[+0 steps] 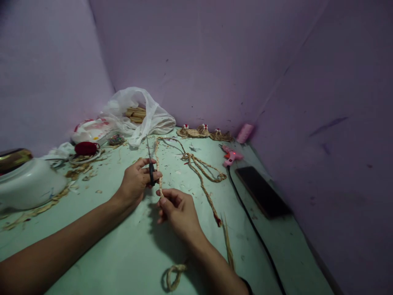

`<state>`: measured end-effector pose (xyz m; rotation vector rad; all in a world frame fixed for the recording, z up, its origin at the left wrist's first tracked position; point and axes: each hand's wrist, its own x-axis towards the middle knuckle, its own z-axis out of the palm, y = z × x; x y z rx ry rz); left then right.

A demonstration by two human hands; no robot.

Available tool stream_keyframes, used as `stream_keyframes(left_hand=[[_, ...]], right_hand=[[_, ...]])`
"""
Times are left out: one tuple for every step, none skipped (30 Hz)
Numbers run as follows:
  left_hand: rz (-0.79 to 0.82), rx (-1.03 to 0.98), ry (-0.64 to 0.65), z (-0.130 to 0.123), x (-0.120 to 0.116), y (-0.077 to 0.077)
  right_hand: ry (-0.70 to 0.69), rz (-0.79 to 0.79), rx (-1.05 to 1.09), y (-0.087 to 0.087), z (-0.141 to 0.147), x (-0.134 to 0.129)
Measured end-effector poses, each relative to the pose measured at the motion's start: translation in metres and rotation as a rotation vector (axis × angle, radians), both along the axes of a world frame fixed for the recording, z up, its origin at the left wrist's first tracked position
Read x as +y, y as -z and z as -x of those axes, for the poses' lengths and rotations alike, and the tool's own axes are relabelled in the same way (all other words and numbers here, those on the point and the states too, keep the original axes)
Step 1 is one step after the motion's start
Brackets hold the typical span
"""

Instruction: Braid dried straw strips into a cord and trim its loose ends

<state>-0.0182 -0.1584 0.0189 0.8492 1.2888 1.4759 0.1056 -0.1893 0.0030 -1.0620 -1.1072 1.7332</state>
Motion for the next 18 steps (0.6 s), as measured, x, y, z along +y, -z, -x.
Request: stream_keyframes(left_hand=[[-0.001, -0.002, 0.006, 0.000, -0.001, 0.000], [0.004, -0.009, 0.019, -0.001, -0.001, 0.000], [0.014, -0.019, 0.039, -0.001, -0.002, 0.000], [0.029, -0.028, 0.063, -0.002, -0.002, 0.001], [0.048, -0.033, 0.089, -0.003, -0.002, 0.001], [0.067, -0.028, 0.121, -0.003, -0.002, 0.002], [0.083, -0.005, 0.152, -0.003, -0.002, 0.003], [0.093, 0.039, 0.183, -0.001, -0.002, 0.003], [0.091, 0.102, 0.214, 0.002, -0.002, 0.003], [0.072, 0.183, 0.245, 0.007, -0.002, 0.003], [0.034, 0.287, 0.275, 0.012, -0.004, 0.002], [-0.020, 0.412, 0.302, 0.018, -0.006, 0.001], [-0.086, 0.553, 0.329, 0.023, -0.008, -0.001], [-0.155, 0.708, 0.355, 0.028, -0.011, -0.003], [-0.218, 0.858, 0.382, 0.033, -0.015, -0.005], [-0.276, 0.992, 0.413, 0.036, -0.018, -0.006], [-0.326, 1.105, 0.448, 0.038, -0.020, -0.007], [-0.366, 1.194, 0.484, 0.039, -0.022, -0.007]], right_hand=[[0.020, -0.045, -0.020, -0.001, -0.001, -0.001], [0.030, -0.093, -0.041, -0.001, -0.002, -0.002], [0.031, -0.138, -0.059, -0.002, -0.004, -0.003], [0.028, -0.174, -0.071, -0.002, -0.005, -0.004], [0.026, -0.197, -0.082, -0.002, -0.007, -0.004], [0.030, -0.205, -0.095, -0.001, -0.008, -0.004], [0.042, -0.200, -0.113, 0.000, -0.009, -0.003], [0.059, -0.189, -0.137, 0.001, -0.011, -0.001], [0.085, -0.182, -0.164, 0.002, -0.014, 0.002], [0.117, -0.182, -0.193, 0.002, -0.017, 0.005], [0.153, -0.187, -0.220, 0.003, -0.020, 0.008], [0.189, -0.195, -0.243, 0.003, -0.024, 0.011], [0.216, -0.200, -0.260, 0.003, -0.028, 0.014], [0.240, -0.201, -0.267, 0.003, -0.031, 0.016], [0.253, -0.196, -0.266, 0.002, -0.034, 0.018], [0.258, -0.188, -0.257, 0.001, -0.035, 0.019], [0.261, -0.183, -0.241, -0.001, -0.037, 0.019], [0.263, -0.179, -0.222, -0.002, -0.037, 0.019]])
